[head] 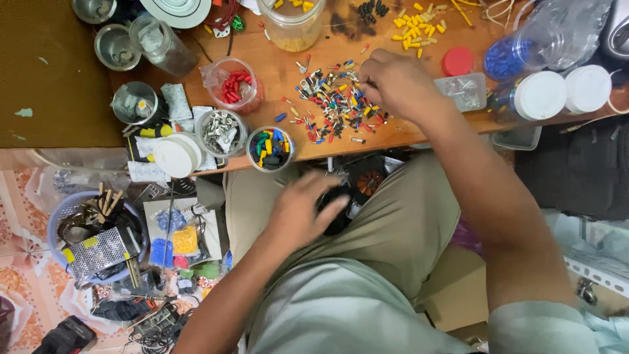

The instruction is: The person sits on the floor and sorts small electronic components, such as connectors and caps, from a pile on a table. They pick up items, separate them by type, and place them into various containers and jars.

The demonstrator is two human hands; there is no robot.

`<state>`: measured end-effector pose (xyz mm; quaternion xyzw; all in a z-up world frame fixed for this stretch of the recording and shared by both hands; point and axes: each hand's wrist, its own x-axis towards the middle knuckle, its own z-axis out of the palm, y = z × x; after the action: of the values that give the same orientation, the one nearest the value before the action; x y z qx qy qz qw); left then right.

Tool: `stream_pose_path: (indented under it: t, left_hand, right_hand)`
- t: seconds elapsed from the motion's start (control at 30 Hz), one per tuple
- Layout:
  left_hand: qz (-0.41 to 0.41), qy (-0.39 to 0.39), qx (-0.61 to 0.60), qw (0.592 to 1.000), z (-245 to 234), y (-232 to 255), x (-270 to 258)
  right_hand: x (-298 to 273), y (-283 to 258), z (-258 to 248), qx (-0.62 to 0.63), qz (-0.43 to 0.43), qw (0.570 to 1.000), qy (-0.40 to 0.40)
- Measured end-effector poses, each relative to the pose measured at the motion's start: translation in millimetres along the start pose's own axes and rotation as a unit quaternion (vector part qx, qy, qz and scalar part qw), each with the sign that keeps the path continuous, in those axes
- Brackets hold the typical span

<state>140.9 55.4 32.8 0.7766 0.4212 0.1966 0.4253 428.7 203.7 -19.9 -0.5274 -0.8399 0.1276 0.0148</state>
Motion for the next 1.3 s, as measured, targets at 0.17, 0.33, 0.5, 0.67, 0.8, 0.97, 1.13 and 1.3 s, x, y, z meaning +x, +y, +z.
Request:
stream_pose_path:
  t: [0.17,0.33,0.5,0.67,0.8,0.97,1.13,1.3]
  left_hand:
    - [-0.034,0.173,0.051,0.983,55,-27,104]
    - [-0.116,0.179,0.199,0.957,51,-33,160]
    - [-0.182,0.129,0.272,0.936,58,-54,186]
    - [-0.207,0.067,0.283,0.934,48,-58,197]
    - [-0.198,0.035,0.238,0.950,28,-32,183]
    - [0.174,0.146,-0.184,0.956,9,29,148]
    - [0.202,0.145,-0.282,0.927,7,50,131]
    - [0.208,0.149,-0.326,0.910,16,34,122]
  right_hand:
    - [-7,38,0,0.039,0.079,0.990,0.110]
    - [-14,66,-18,0.015,0.146,0.986,0.084]
    - [-29,66,-19,0.055,0.110,0.982,0.143]
    - [-61,38,-39,0.171,0.096,0.961,0.195]
    - [-83,23,-30,0.192,0.147,0.943,0.228]
    - [-98,-19,-32,0.452,0.067,0.833,0.311]
    - [-98,-52,-42,0.529,-0.057,0.776,0.338]
    - [-90,-76,-56,0.532,-0.107,0.753,0.373]
